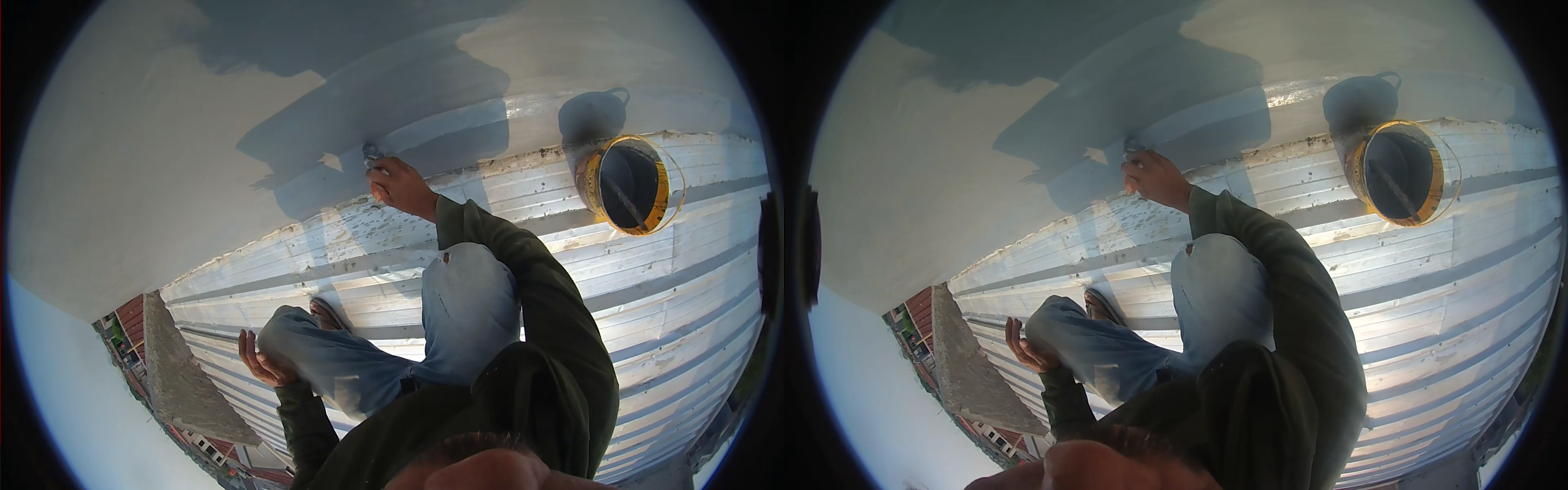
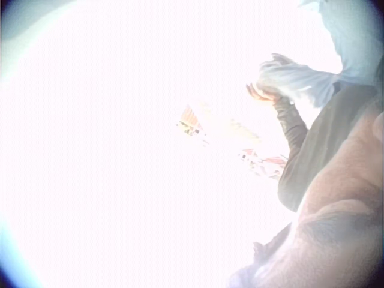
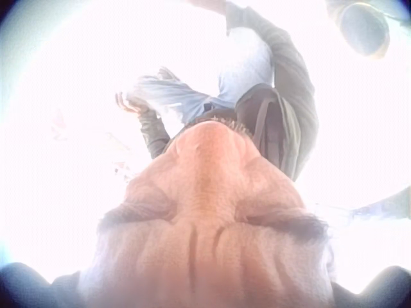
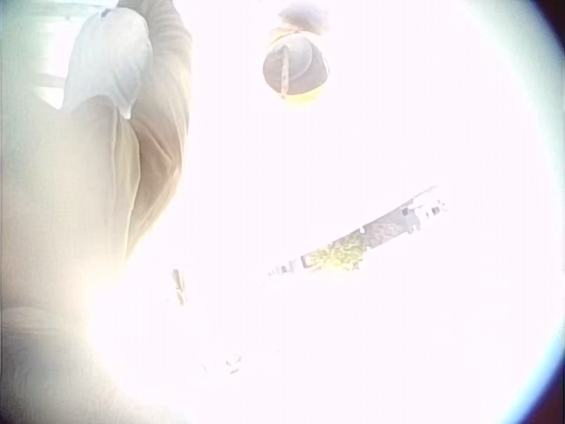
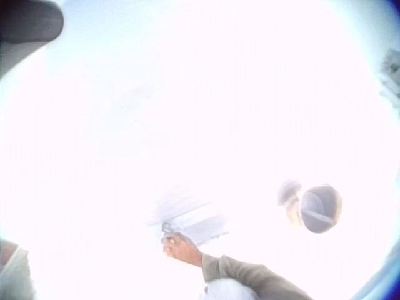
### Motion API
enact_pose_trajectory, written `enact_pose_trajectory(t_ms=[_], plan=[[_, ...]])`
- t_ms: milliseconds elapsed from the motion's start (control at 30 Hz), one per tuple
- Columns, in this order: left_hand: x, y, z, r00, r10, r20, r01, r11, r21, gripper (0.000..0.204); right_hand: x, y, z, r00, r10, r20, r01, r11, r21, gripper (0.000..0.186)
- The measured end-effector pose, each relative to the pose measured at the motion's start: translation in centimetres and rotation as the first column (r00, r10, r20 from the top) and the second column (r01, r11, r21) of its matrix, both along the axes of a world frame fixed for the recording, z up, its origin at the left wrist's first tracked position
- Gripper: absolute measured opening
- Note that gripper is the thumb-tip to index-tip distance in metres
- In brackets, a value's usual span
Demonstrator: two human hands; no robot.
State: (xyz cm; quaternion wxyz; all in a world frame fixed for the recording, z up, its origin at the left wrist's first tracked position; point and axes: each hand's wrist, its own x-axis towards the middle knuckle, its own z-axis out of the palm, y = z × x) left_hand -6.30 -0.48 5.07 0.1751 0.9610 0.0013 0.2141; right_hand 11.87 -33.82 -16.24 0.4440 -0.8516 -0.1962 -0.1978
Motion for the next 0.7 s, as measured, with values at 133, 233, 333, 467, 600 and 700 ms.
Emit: enact_pose_trajectory(t_ms=[133, 233, 333, 467, 600, 700], plan=[[-0.3, 0.2, -0.4, 1.0, -0.007, 0.014, 0.007, 0.999, -0.035, 0.062, 0.1, 0.4, -1.5, 0.995, 0.099, 0.021, -0.101, 0.993, 0.066, 0.03], [-0.3, 0.0, 0.0, 0.999, 0.01, 0.03, -0.01, 1.0, 0.019, 0.062, -1.4, -6.8, -0.4, 0.972, -0.193, -0.13, 0.217, 0.956, 0.199, 0.022], [-0.7, 1.1, -0.5, 0.999, 0.003, 0.032, -0.004, 1.0, 0.021, 0.063, -3.1, -17.4, 4.6, 0.846, -0.514, -0.145, 0.532, 0.79, 0.304, 0.013], [0.3, 0.3, -0.5, 1.0, -0.018, 0.003, 0.018, 0.999, -0.047, 0.062, -4.4, -26.5, 7.0, 0.617, -0.782, 0.086, 0.785, 0.604, -0.14, 0.005], [0.5, 0.3, -0.7, 1.0, -0.015, -0.013, 0.015, 1.0, -0.011, 0.061, -3.4, -20.3, 4.3, 0.731, -0.681, 0.039, 0.672, 0.709, -0.213, 0.023], [0.8, 0.0, -0.7, 0.999, -0.021, -0.027, 0.02, 1.0, -0.015, 0.061, -4.7, -9.0, 1.5, 0.92, -0.366, -0.138, 0.353, 0.929, -0.107, 0.045]])
